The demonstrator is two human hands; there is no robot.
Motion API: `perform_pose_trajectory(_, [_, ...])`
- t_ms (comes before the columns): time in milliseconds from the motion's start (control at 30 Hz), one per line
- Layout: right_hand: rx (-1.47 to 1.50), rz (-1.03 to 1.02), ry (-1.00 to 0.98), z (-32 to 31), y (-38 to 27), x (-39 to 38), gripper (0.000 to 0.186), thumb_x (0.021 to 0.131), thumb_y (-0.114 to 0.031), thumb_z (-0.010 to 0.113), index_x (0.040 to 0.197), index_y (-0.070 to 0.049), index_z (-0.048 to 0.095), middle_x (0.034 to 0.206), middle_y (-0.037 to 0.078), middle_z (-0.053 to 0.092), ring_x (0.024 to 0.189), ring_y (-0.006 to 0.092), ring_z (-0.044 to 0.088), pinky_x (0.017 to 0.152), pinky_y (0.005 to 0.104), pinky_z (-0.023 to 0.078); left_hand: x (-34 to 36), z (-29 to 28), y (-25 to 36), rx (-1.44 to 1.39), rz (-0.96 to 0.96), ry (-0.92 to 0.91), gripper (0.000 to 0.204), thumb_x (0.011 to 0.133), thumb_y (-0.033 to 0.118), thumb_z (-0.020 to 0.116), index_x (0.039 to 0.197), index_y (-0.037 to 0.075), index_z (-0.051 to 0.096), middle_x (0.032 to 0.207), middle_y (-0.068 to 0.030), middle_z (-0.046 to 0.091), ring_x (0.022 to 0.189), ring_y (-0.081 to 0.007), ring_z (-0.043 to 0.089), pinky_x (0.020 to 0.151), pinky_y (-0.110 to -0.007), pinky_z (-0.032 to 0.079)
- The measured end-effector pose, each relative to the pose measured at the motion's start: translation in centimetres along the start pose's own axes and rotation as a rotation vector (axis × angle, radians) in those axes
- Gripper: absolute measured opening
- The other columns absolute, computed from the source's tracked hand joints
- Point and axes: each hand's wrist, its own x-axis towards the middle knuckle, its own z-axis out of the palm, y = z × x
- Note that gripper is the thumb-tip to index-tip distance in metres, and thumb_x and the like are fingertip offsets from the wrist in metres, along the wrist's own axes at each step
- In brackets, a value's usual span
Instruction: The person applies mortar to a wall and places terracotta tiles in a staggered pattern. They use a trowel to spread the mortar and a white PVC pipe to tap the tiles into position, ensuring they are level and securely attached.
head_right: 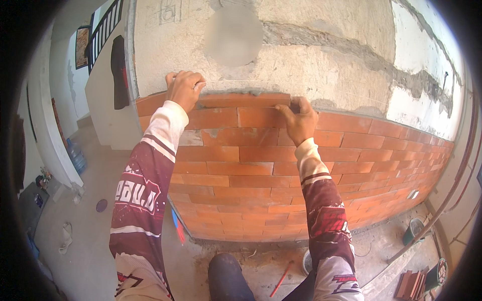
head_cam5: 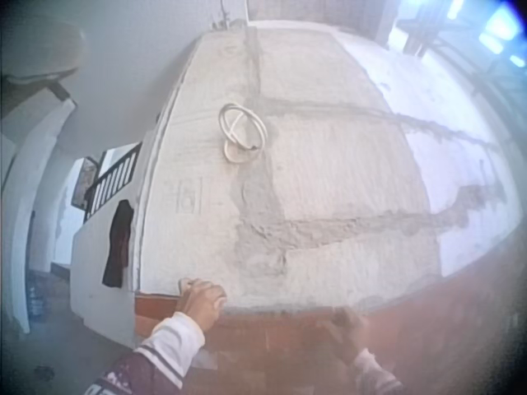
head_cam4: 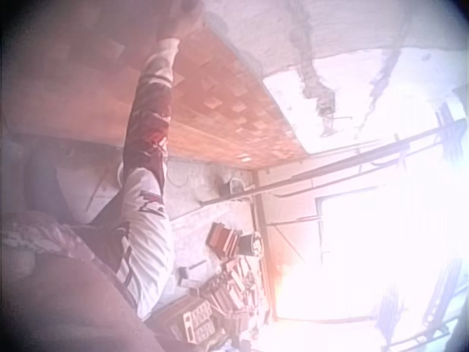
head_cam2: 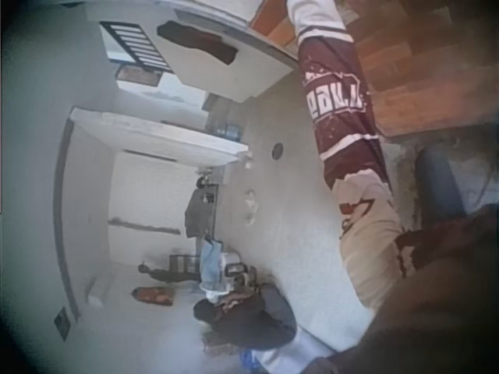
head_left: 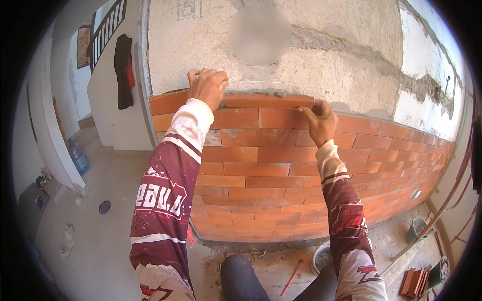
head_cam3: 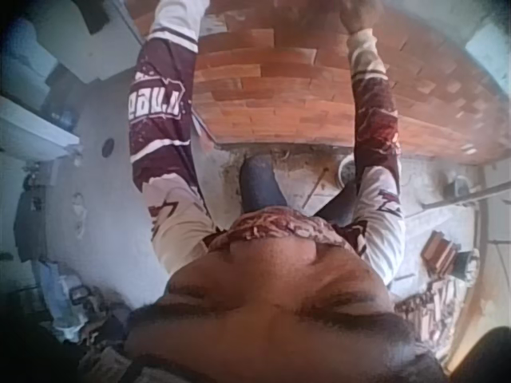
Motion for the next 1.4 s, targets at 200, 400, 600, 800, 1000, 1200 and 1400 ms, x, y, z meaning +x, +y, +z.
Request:
perform_pose_trajectory(200, [-0.056,0.047,-0.130,0.0,-0.1,1.8,0.042,0.075,-0.037,0.079,0.090,0.001,0.069,0.077,0.016,0.068,0.070,0.0267,0.064,0.067,0.0389,0.050,-0.5,0.2,-0.1,-0.052,0.022,0.019,0.007,0.087,0.017,0.064,0.082,0.012,0.065,0.081,-0.0010,0.064,0.086,-0.0209,0.058,0.092,-0.040,0.032])
perform_pose_trajectory(400, [-0.112,0.080,-0.213,0.6,0.6,2.6,0.048,0.078,-0.041,0.075,0.097,0.002,0.071,0.083,0.019,0.070,0.076,0.0298,0.067,0.072,0.0387,0.051,-1.0,0.5,-0.1,-0.116,0.050,0.048,0.007,0.087,0.016,0.064,0.083,0.011,0.066,0.083,-0.0018,0.064,0.085,-0.0218,0.059,0.089,-0.039,0.036])
perform_pose_trajectory(600, [-0.034,0.168,-0.266,1.2,1.1,2.9,0.048,0.079,-0.040,0.075,0.100,0.002,0.071,0.092,0.021,0.071,0.086,0.0299,0.070,0.078,0.0364,0.053,-1.9,1.1,-0.2,-0.148,0.090,0.057,0.005,0.085,0.013,0.066,0.083,0.009,0.066,0.085,-0.0027,0.065,0.084,-0.0237,0.061,0.086,-0.038,0.039])
perform_pose_trajectory(800, [-0.126,0.143,-0.229,1.6,1.0,2.6,0.047,0.079,-0.045,0.073,0.095,-0.001,0.074,0.086,0.017,0.072,0.080,0.0301,0.068,0.077,0.0389,0.050,-2.1,1.8,-0.5,-0.174,0.130,0.114,0.005,0.083,0.012,0.068,0.081,0.009,0.066,0.084,-0.0033,0.066,0.083,-0.0242,0.061,0.085,-0.039,0.040])
perform_pose_trajectory(1000, [-0.176,0.087,-0.209,2.1,0.8,2.5,0.050,0.078,-0.051,0.071,0.094,-0.003,0.074,0.080,0.013,0.072,0.073,0.0306,0.064,0.074,0.0412,0.046,-2.3,2.0,-1.1,-0.116,0.140,0.113,0.005,0.080,0.012,0.071,0.083,0.009,0.067,0.088,-0.0034,0.068,0.096,-0.0256,0.061,0.089,-0.041,0.040])
perform_pose_trajectory(1200, [-0.099,0.144,-0.168,2.6,1.1,2.0,0.052,0.076,-0.051,0.074,0.095,-0.003,0.074,0.084,0.013,0.073,0.079,0.0284,0.065,0.081,0.0400,0.044,-3.0,2.0,-1.0,-0.009,0.172,0.183,0.014,0.081,0.016,0.072,0.092,0.010,0.069,0.100,-0.0044,0.069,0.114,-0.0273,0.054,0.099,-0.043,0.036])
perform_pose_trajectory(1400, [-0.160,0.114,-0.137,2.8,1.2,1.8,0.055,0.075,-0.054,0.074,0.097,-0.003,0.074,0.086,0.012,0.073,0.087,0.0265,0.064,0.090,0.0388,0.039,-3.6,2.0,-2.1,-0.048,0.104,0.058,0.033,0.076,0.019,0.077,0.107,0.009,0.069,0.108,-0.0081,0.067,0.114,-0.0263,0.054,0.100,-0.042,0.037])
